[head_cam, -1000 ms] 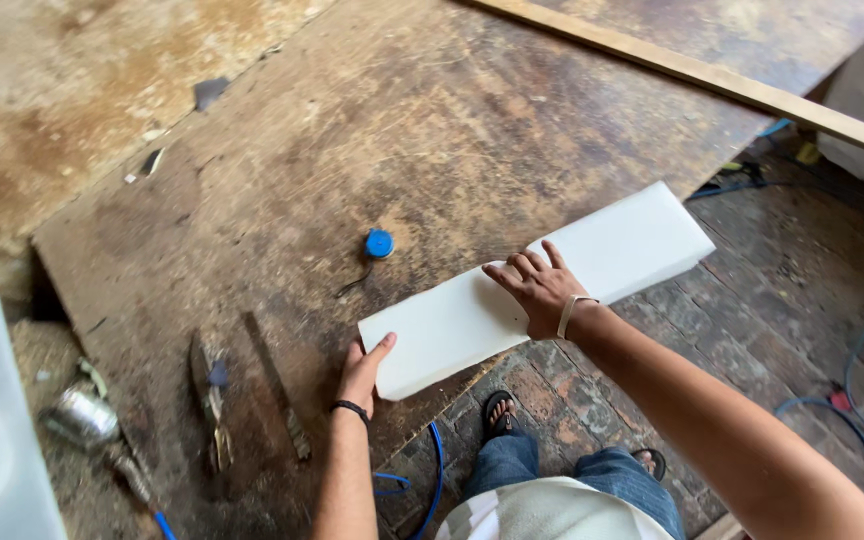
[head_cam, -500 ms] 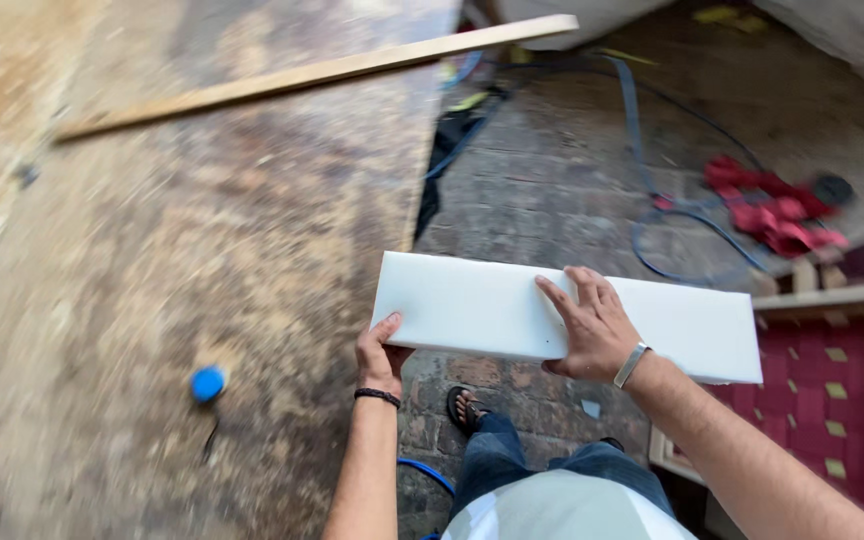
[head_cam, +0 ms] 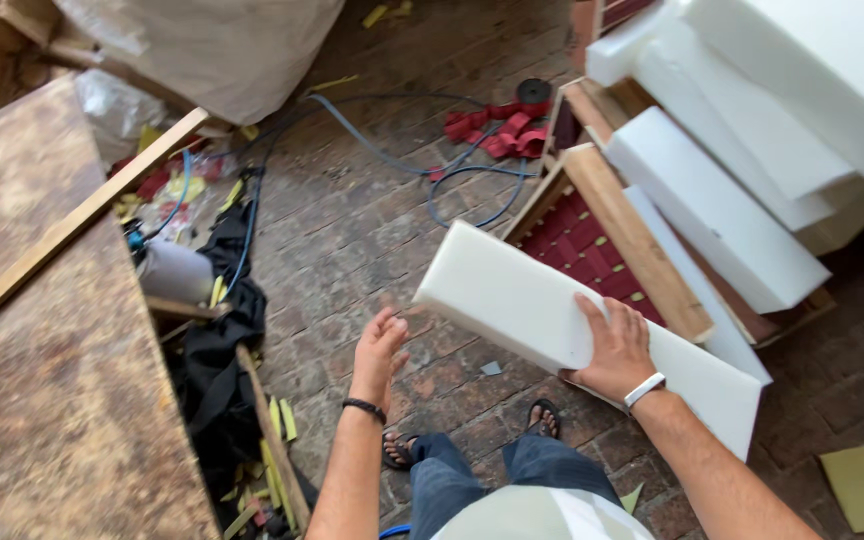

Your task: The person measures and aligns white foam pieces on a workbench, then uses a spray gun to apply adhesive to the edges. They press the pieces together to form a larger assembly.

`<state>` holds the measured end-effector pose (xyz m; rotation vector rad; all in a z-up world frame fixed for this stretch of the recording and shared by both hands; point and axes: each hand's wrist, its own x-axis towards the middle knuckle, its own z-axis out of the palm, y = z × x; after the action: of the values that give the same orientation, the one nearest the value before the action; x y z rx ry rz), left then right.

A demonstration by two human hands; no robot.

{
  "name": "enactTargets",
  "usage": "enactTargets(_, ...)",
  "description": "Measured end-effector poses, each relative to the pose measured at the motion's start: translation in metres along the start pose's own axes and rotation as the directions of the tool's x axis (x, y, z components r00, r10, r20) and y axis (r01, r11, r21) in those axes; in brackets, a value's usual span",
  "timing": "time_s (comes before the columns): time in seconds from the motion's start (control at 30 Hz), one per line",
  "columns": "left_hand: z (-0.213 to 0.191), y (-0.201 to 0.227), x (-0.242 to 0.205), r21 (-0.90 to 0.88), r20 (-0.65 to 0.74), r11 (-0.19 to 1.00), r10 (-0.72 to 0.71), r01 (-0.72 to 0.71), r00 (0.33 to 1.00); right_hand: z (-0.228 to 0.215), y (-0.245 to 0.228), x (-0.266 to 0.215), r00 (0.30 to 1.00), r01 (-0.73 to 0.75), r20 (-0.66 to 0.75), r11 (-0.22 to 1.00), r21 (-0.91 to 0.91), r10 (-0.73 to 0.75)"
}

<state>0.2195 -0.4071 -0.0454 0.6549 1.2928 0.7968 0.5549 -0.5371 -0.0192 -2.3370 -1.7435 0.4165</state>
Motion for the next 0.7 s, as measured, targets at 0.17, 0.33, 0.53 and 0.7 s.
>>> enactTargets(0.17, 0.048, -0.037, -0.014, 0.081, 0.049, 0.991, -0.11, 0.106, 0.993, -0.031, 0.105, 0.009, 0.943, -0.32, 0.092, 0.948, -0.002, 0.318)
enactTargets(0.33, 0.067, -0.057, -0.029, 0.025, 0.062, 0.992, -0.128, 0.126, 0.99, -0.059, 0.175, 0.05, 0.945, -0.318, -0.089, 0.948, -0.019, 0.315)
enactTargets(0.53, 0.067, -0.056, -0.028, 0.051, 0.008, 0.994, -0.1, 0.1, 0.995, -0.077, 0.231, 0.106, 0.947, -0.304, -0.088, 0.949, 0.078, 0.31)
enactTargets(0.7, 0.067, -0.053, -0.003, 0.21, -0.048, 0.972, -0.095, 0.103, 0.994, -0.051, 0.246, 0.139, 0.944, -0.199, -0.214, 0.95, 0.24, 0.252)
